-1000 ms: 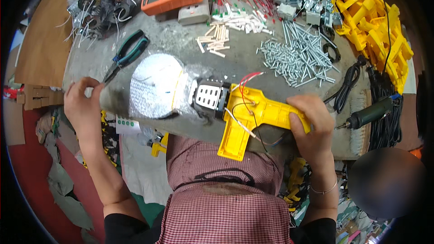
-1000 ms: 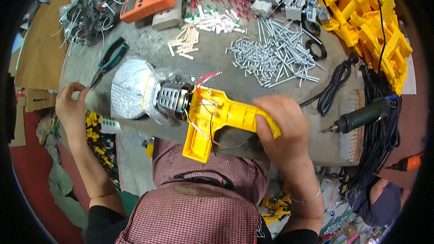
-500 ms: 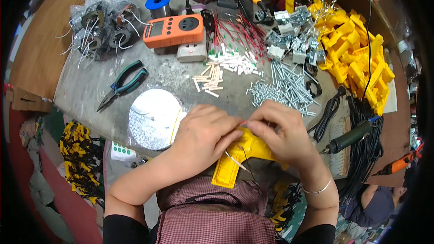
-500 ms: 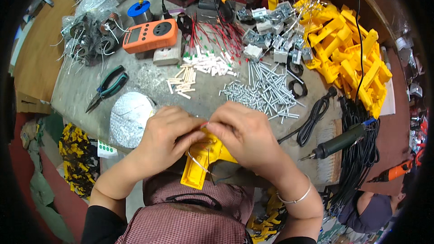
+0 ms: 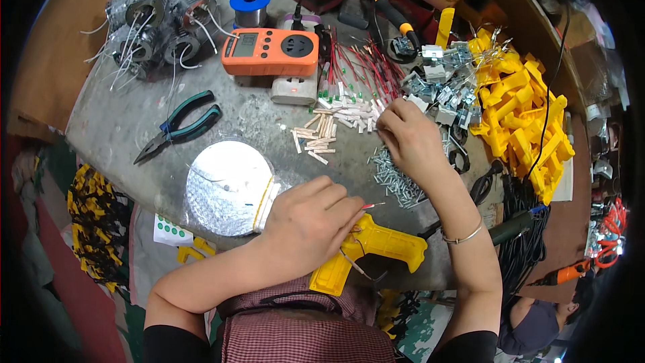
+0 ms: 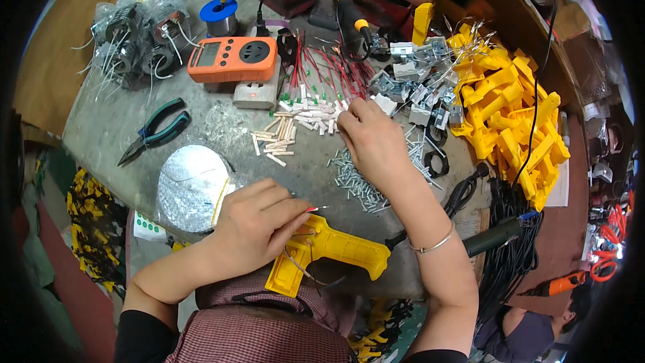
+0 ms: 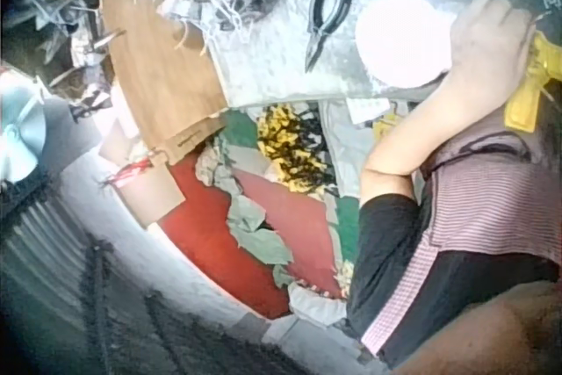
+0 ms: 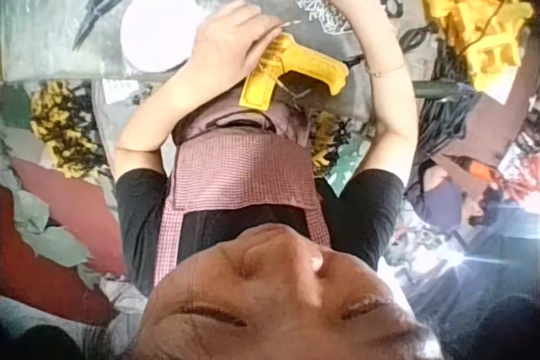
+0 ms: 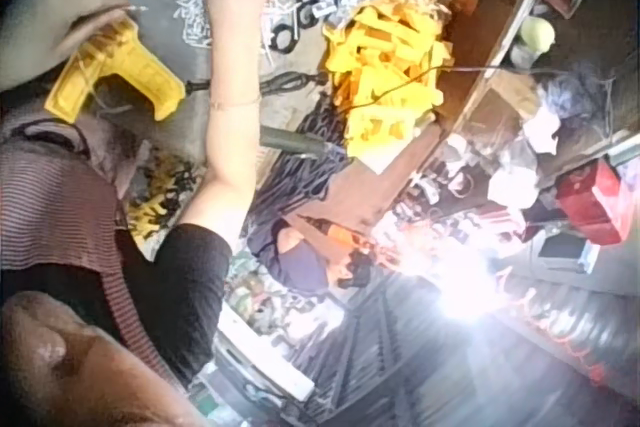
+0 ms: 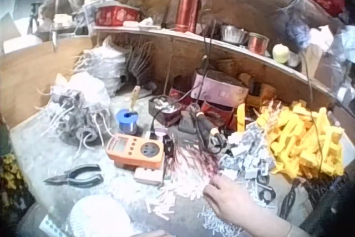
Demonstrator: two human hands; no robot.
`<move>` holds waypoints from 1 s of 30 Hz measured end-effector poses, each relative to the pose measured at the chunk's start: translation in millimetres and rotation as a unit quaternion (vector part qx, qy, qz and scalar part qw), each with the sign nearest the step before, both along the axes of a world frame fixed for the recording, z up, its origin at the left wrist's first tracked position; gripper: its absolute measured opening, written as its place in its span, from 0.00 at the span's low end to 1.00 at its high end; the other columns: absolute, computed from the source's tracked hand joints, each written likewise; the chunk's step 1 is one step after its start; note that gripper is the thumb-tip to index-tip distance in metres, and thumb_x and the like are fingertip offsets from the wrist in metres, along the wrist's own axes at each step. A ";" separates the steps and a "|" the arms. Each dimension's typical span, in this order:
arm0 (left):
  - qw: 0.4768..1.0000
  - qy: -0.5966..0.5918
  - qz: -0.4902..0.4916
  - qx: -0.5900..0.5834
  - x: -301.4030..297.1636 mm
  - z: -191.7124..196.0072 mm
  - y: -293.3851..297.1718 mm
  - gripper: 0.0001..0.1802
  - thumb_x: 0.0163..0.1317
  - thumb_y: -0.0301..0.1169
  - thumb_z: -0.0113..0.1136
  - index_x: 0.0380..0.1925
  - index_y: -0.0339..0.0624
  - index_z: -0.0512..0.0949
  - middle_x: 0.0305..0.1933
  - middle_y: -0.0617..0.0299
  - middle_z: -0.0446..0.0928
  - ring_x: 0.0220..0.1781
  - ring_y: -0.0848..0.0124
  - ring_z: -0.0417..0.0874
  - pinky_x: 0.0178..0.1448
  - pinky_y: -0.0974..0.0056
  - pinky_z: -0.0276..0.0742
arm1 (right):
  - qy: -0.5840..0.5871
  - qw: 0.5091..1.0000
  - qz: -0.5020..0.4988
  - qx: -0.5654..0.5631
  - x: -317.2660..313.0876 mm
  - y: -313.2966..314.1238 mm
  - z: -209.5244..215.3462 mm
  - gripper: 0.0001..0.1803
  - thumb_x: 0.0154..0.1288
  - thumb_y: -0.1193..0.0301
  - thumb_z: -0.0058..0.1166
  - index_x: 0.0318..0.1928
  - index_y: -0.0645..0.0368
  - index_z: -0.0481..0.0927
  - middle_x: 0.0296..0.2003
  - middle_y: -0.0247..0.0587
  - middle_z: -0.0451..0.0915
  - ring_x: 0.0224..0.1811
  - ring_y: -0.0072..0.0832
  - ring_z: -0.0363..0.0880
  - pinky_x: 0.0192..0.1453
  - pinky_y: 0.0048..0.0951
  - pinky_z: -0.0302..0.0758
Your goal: The person fastens yellow plastic housings to light fixtures using an electric screwdriver, places assembled lamps onto a cloth, and assembles another fixture by inserting, soldering, and connecting wires inside its housing using a soldering iron.
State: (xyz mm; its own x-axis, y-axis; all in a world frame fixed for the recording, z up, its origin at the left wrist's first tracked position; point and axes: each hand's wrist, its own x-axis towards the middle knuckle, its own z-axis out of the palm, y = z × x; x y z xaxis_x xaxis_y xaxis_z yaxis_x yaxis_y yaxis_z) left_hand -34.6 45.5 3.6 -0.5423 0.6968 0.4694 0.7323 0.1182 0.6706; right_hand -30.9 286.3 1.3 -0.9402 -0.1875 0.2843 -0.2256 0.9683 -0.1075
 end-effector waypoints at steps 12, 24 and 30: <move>1.000 -0.008 -0.003 0.003 -0.1 2.4 2.3 0.09 0.52 0.24 0.67 0.35 0.37 0.83 0.28 0.58 0.75 0.30 0.61 0.77 0.33 0.61 0.74 | -0.228 0.736 -0.116 -0.627 79.1 -32.3 42.2 0.08 0.64 0.79 0.61 0.42 0.66 0.78 0.33 0.31 0.78 0.36 0.14 0.77 0.40 0.19 0.76; 1.000 -0.002 -0.002 -0.015 0.8 2.1 0.3 0.09 0.50 0.23 0.68 0.34 0.38 0.83 0.29 0.58 0.76 0.32 0.61 0.77 0.35 0.61 0.75 | -0.212 0.698 -0.084 -0.679 87.0 -44.7 37.5 0.09 0.61 0.84 0.60 0.43 0.66 0.78 0.39 0.32 0.78 0.40 0.14 0.78 0.44 0.16 0.78; 1.000 -0.002 -0.008 -0.014 -0.2 -0.9 -0.3 0.09 0.50 0.24 0.69 0.33 0.38 0.83 0.28 0.59 0.75 0.32 0.61 0.76 0.34 0.60 0.73 | -0.175 0.824 -0.071 -0.534 82.5 -51.8 44.9 0.05 0.61 0.83 0.60 0.38 0.68 0.80 0.37 0.31 0.80 0.35 0.11 0.77 0.38 0.14 0.75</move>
